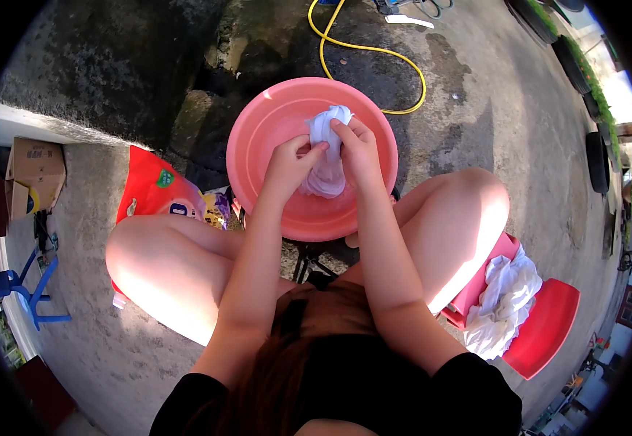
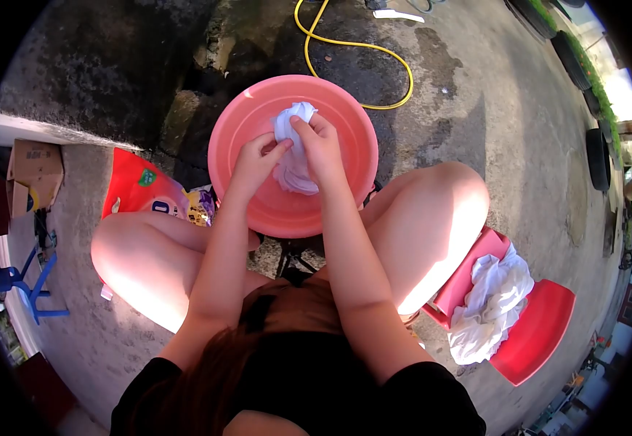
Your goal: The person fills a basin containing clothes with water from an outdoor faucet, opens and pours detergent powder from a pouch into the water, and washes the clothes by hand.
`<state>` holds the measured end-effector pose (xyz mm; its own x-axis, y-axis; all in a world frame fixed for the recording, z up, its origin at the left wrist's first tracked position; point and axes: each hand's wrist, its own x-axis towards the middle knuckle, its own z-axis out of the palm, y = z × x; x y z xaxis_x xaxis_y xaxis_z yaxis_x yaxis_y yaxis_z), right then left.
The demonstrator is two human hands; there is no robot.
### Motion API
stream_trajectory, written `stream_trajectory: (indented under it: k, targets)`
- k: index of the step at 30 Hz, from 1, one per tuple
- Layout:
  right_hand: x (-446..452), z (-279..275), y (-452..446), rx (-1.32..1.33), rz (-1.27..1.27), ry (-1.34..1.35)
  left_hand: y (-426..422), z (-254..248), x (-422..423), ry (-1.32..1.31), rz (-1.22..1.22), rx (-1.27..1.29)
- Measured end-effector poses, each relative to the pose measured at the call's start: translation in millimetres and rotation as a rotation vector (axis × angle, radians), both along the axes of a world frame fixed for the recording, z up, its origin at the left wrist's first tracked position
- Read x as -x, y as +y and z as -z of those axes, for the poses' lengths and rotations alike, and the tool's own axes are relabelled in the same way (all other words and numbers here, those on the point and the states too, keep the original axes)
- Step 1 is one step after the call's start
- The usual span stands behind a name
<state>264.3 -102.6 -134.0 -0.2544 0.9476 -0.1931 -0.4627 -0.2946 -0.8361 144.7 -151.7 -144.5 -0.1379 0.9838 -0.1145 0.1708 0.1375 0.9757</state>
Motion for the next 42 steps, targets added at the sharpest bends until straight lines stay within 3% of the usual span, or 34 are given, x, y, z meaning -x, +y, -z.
stream_trajectory:
  k: [1, 7, 10, 13, 15, 16, 19, 23, 29, 32, 35, 37, 38, 39, 41, 42]
  targets:
    - [-2, 0, 0, -0.013, -0.004, -0.036, -1, -6, 1, 0.050, -0.005, 0.067]
    - [-19, -2, 12, -0.135, -0.049, -0.421, 1, 1, 24, 0.244, -0.128, -0.234]
    - [-20, 2, 17, -0.149, -0.002, -0.504, -6, -29, 25, 0.162, -0.193, -0.175]
    - [-26, 10, 23, -0.133, 0.073, -0.594, -6, -21, 46, 0.160, -0.373, -0.224]
    - [-39, 16, 31, -0.133, 0.133, -0.737, -6, -29, 59, -0.019, -0.591, -0.288]
    - [-45, 19, 34, -0.091, 0.155, -0.795, -8, -30, 71, -0.235, -0.614, -0.365]
    - [-59, 42, 44, -0.114, 0.322, -1.010, -12, -46, 87, -0.378, -0.884, -0.384]
    - [-63, 51, 42, -0.177, 0.131, -1.357, -15, -41, 89, -0.341, -0.821, -0.412]
    - [-70, 60, 49, -0.140, 0.273, -1.240, -13, -50, 76, -0.342, -1.217, -0.365]
    - [-75, 67, 51, -0.162, 0.295, -1.317, -12, -49, 81, -0.422, -1.119, -0.358]
    - [-65, 75, 43, -0.390, 0.385, -1.443, -7, -39, 82, -0.529, -0.996, -0.347]
    - [-63, 63, 41, -0.329, 0.329, -1.287, -7, -26, 82, -0.547, -0.842, -0.308]
    - [-59, 50, 39, -0.298, 0.302, -1.210, -5, -10, 86, -0.626, -0.642, -0.280]
    - [-53, 41, 35, -0.170, 0.139, -0.994, -3, -11, 76, -0.668, -0.519, -0.224]
    - [-36, 24, 29, 0.071, -0.171, -0.550, -3, -17, 50, -0.466, -0.300, -0.083]
    - [-27, 13, 23, 0.134, -0.229, -0.518, -2, -13, 38, -0.393, -0.208, -0.037]
